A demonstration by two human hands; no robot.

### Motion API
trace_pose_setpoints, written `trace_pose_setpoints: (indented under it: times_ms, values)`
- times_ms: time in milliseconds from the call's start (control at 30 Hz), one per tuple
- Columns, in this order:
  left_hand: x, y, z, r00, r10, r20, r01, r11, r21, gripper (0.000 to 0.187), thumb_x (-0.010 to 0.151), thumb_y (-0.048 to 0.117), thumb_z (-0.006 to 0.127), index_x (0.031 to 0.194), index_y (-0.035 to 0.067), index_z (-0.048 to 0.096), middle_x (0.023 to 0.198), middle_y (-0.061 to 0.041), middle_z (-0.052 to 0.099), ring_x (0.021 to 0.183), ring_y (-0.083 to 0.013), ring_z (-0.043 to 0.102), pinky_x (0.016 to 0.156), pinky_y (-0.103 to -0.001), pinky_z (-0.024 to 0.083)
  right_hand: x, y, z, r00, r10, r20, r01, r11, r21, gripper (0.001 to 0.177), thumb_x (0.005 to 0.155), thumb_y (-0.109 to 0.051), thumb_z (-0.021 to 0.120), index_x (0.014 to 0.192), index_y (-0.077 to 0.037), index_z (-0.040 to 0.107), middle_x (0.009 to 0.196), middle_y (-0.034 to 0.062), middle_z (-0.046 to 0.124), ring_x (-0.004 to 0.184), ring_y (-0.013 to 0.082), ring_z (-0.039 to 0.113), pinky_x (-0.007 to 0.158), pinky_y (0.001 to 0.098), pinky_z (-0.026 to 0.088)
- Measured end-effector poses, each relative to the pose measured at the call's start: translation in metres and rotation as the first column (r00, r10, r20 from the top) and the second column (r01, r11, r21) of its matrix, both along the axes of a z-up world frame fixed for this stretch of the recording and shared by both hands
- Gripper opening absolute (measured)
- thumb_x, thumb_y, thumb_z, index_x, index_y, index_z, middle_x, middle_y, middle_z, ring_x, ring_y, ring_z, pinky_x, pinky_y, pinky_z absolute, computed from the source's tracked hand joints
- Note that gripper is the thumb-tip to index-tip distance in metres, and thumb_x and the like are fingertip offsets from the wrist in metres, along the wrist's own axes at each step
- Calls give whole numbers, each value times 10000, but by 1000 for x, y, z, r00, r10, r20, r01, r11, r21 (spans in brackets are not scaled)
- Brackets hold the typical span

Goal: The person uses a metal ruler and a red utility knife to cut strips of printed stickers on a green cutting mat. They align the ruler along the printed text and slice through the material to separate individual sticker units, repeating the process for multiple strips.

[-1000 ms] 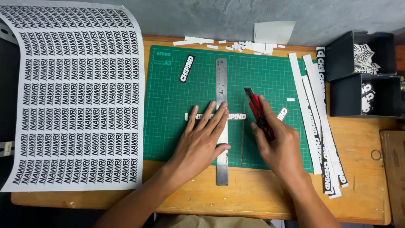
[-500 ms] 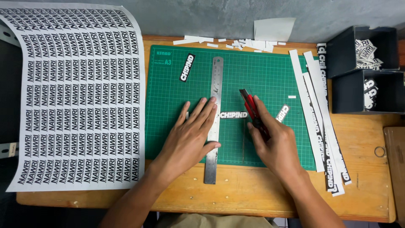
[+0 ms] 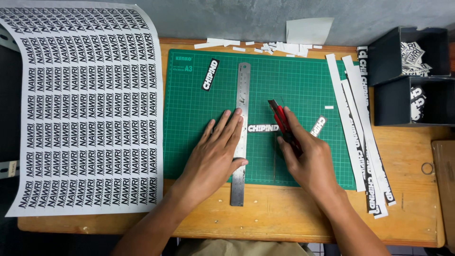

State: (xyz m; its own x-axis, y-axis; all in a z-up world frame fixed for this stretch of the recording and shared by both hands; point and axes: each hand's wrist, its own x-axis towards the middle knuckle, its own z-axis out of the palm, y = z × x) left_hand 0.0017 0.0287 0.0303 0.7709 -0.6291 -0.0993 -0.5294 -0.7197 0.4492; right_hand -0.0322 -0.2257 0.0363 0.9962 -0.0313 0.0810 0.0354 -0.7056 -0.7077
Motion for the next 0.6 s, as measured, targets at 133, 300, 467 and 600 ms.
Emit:
trace_pose_setpoints:
  times_ms: [133,300,467,600]
  values:
    - [-1,-1,0,1000,15,9,-15,1000,14,1041,1018,421,809,1780,-59,287,1916,-230,179,1756,-427,175,1370,-640,171,1,0,0,1000,8,7,-8,1000,-7,691,974,11,813,1646,-47,660,1161,323,839,1065,527,814,765,561,661]
    - [-4,-1,-2,999,31,26,-32,999,34,1039,994,421,836,1757,-69,331,1903,-244,214,1741,-452,211,1366,-639,207,1,2,2,1000,3,7,-3,1000,-9,698,968,16,820,1644,-49,663,1158,324,839,1061,530,815,762,563,661]
    - [-8,-2,-8,998,31,49,-33,998,46,1045,989,442,833,1751,-76,339,1899,-249,227,1739,-459,219,1373,-623,209,1,0,-3,1000,-2,0,2,1000,-16,694,968,9,821,1642,-56,667,1146,316,842,1053,519,819,759,558,662]
    - [-8,-3,-8,996,51,70,-53,998,28,1055,974,451,839,1746,-79,351,1896,-246,244,1734,-464,237,1372,-621,226,3,4,-3,1000,5,-6,-5,1000,-17,692,970,5,822,1642,-57,669,1136,316,843,1050,527,817,754,557,665]
